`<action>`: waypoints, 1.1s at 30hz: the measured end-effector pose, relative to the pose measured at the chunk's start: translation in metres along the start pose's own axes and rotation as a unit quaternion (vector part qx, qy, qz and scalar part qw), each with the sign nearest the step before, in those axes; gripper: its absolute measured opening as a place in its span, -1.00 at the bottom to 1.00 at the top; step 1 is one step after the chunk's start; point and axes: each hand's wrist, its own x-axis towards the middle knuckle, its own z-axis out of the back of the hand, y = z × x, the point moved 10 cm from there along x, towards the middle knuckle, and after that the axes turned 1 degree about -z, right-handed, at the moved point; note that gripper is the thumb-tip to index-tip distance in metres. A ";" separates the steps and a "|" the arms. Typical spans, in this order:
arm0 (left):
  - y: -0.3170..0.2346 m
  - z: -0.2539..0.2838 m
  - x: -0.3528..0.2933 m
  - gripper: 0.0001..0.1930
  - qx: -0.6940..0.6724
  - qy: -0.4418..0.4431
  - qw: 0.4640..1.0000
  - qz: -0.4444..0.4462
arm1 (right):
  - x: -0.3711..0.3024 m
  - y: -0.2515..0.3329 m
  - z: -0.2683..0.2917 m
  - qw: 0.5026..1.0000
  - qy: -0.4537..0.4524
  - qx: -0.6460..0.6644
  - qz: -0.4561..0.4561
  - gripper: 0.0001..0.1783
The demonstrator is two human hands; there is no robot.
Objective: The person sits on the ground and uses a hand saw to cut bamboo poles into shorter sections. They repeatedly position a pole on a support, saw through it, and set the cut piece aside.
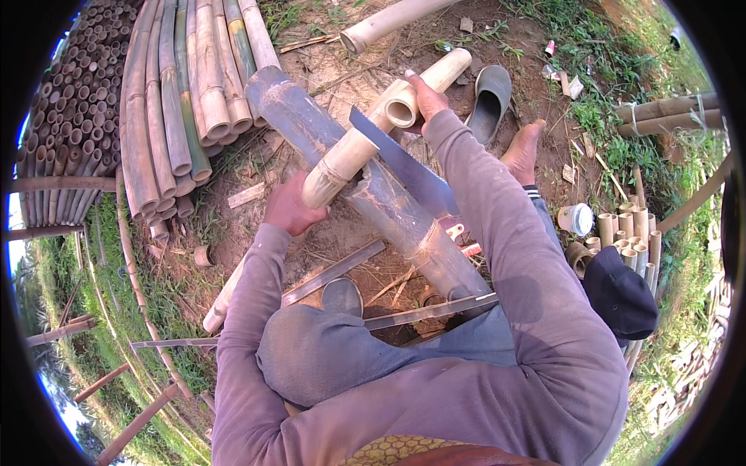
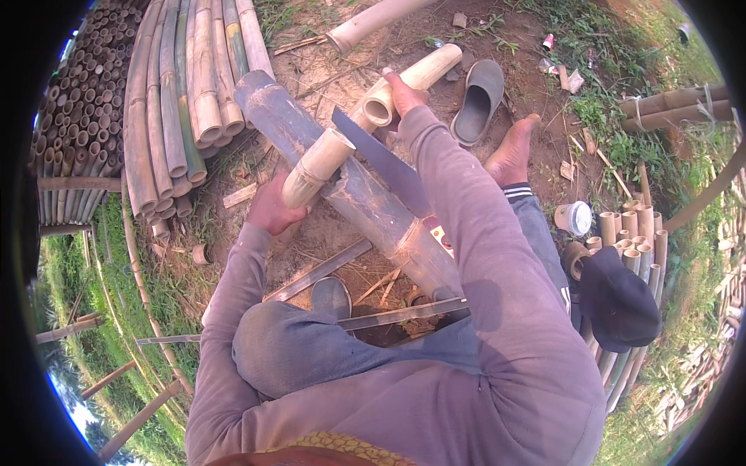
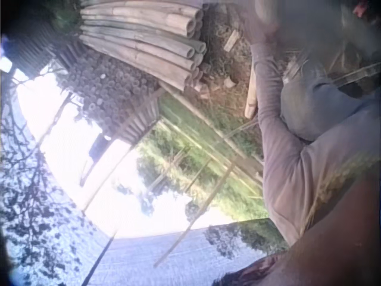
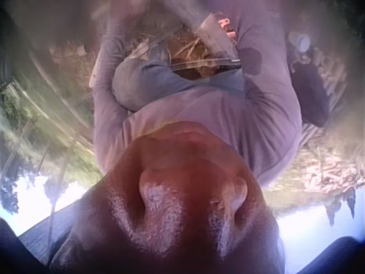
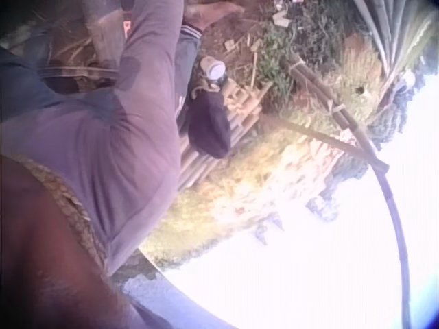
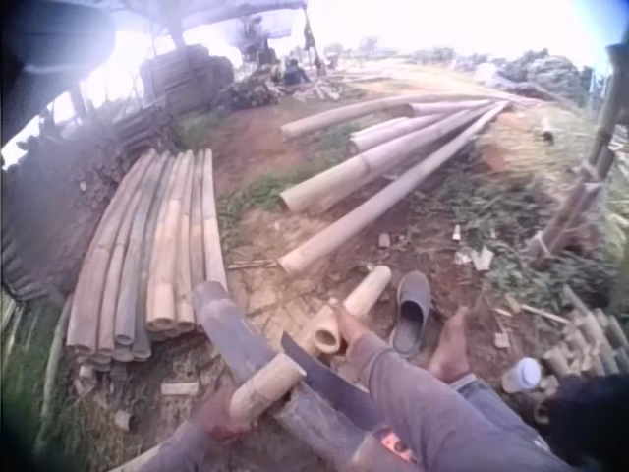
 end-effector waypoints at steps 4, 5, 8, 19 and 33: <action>-0.009 0.000 0.003 -0.27 -0.008 0.003 1.000 -0.003 | 0.000 -0.017 0.018 0.981 0.043 0.188 -0.020 -0.42; -0.011 0.001 0.002 -0.27 -0.019 -0.003 1.000 -0.006 | -0.017 -0.019 0.023 0.973 0.085 0.211 -0.037 -0.45; 0.003 -0.004 -0.001 -0.31 -0.029 -0.022 0.999 -0.005 | -0.110 -0.019 0.039 0.974 0.136 0.177 0.029 -0.56; 0.003 -0.007 0.011 -0.11 0.025 -0.027 0.996 -0.076 | -0.394 0.028 0.251 0.916 0.227 0.329 0.038 -0.29; 0.154 -0.031 -0.083 -0.26 0.073 -0.025 0.994 0.082 | -0.758 0.126 0.659 0.685 -0.494 -0.072 0.530 -0.53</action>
